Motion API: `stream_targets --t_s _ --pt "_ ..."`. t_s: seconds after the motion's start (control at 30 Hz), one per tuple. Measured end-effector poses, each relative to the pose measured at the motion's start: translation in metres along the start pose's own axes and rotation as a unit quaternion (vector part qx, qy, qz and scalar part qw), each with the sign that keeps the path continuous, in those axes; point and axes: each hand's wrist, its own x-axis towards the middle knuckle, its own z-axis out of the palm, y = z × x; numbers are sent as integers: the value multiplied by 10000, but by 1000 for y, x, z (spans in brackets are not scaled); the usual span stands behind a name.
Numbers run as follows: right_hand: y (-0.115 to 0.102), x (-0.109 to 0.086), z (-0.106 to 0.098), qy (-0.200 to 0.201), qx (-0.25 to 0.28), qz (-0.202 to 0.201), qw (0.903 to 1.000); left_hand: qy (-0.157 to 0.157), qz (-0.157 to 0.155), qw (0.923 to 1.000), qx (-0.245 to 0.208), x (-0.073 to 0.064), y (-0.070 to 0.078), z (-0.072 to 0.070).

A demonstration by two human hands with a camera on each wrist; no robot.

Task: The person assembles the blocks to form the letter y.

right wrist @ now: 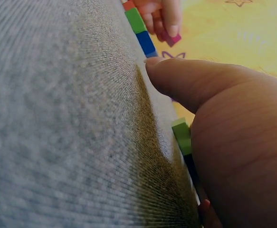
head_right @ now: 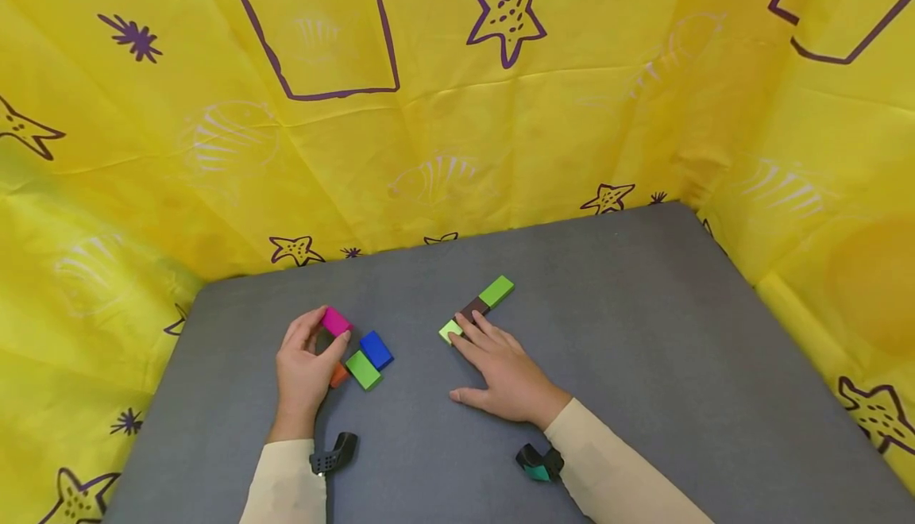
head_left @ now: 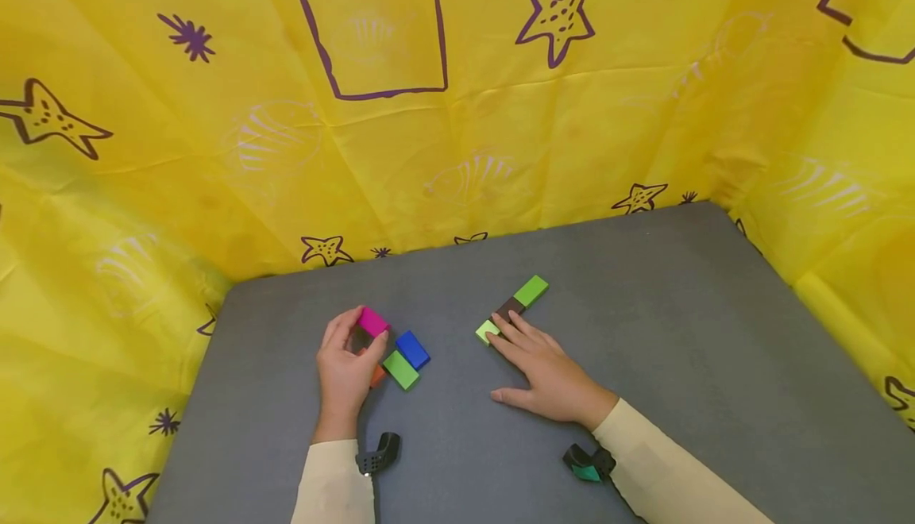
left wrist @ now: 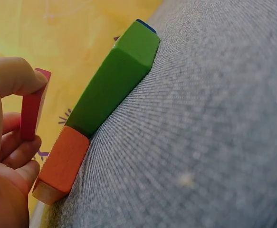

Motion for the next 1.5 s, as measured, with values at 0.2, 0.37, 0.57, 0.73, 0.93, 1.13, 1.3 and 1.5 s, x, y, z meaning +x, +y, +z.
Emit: stream_targets --t_s 0.2,0.37,0.57,0.73,0.93,1.13,1.3,1.5 --pt "0 -1 0 36 29 -11 10000 -35 50 9999 86 1 3 2" --pt "1 0 1 33 -41 5 10000 46 206 9997 109 2 6 5" --pt "0 0 0 17 17 5 10000 -95 213 9995 -220 4 12 8" --pt "0 1 0 38 -3 -18 10000 -275 131 9991 -298 5 18 11" --pt "0 1 1 44 -26 -37 10000 -337 -15 9991 -267 6 22 13" --pt "1 1 2 39 -20 -36 10000 -411 -73 9986 -319 6 26 16" --pt "1 0 1 22 8 -36 10000 -478 -10 9975 -526 7 30 21" --pt "1 0 1 13 -14 -27 10000 -510 -18 9971 -561 9 32 26"
